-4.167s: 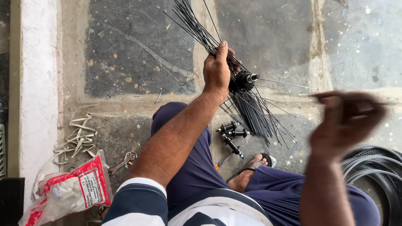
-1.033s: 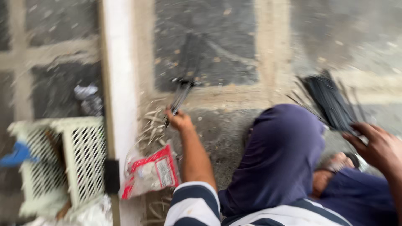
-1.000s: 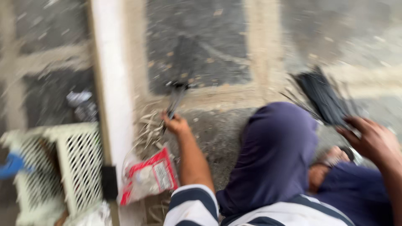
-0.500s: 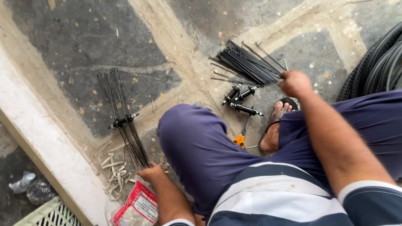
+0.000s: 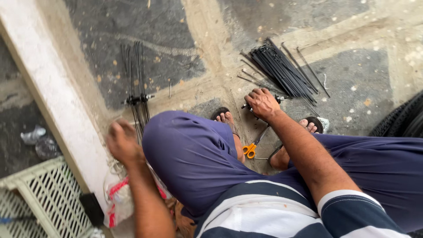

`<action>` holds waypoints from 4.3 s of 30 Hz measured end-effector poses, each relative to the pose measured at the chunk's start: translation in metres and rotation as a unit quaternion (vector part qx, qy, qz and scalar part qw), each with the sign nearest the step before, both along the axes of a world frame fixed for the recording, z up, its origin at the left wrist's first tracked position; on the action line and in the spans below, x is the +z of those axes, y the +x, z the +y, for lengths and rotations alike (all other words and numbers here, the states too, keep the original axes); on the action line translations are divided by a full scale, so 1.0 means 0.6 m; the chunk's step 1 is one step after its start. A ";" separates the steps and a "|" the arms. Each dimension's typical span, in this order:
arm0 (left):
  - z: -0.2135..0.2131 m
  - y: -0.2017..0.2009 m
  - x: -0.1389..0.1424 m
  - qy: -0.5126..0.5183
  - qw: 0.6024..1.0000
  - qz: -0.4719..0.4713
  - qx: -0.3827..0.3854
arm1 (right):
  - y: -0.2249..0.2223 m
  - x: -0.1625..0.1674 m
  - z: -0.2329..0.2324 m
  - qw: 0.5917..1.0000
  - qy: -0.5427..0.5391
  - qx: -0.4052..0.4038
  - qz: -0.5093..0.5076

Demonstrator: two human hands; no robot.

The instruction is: The person sits on the floor and manually inserts multiple thin metal spokes into the flange of a bicycle hub. They handle the spokes one by one or in small groups, aligning them with the hub holes and pushing them through to create a radial pattern.

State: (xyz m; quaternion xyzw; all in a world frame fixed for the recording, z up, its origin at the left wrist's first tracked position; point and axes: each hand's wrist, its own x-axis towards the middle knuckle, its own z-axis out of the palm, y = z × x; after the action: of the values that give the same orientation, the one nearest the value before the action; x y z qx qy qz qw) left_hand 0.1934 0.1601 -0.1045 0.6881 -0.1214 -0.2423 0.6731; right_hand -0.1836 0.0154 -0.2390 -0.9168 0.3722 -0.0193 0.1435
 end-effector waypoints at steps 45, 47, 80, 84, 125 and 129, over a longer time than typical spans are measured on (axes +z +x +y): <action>-0.367 -0.316 0.063 0.047 0.892 0.147 -0.425 | -0.112 -0.028 -0.179 0.934 0.043 -0.351 0.048; -0.371 -0.316 0.063 0.048 0.890 0.134 -0.432 | -0.086 -0.026 -0.172 0.940 0.034 -0.303 0.155; -0.364 -0.328 0.080 0.052 0.894 0.073 -0.439 | -0.191 0.082 -0.169 0.689 0.126 -0.540 -0.467; -0.369 -0.323 0.076 0.047 0.904 0.056 -0.422 | -0.187 0.069 -0.139 0.716 0.119 -0.549 -0.414; -0.220 -0.325 0.157 -0.203 0.797 -0.218 -0.525 | -0.095 0.475 0.057 0.713 0.155 -0.261 -0.632; -0.216 -0.325 0.160 -0.177 0.793 -0.231 -0.535 | -0.075 0.462 0.046 0.723 0.149 -0.270 -0.618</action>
State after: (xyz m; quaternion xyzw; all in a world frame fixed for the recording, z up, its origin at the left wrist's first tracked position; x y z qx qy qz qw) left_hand -0.0018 0.0302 -0.0083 0.4174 -0.6632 -0.3719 0.4976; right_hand -0.2286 0.0433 0.0380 -0.5291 0.4311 -0.5634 0.4655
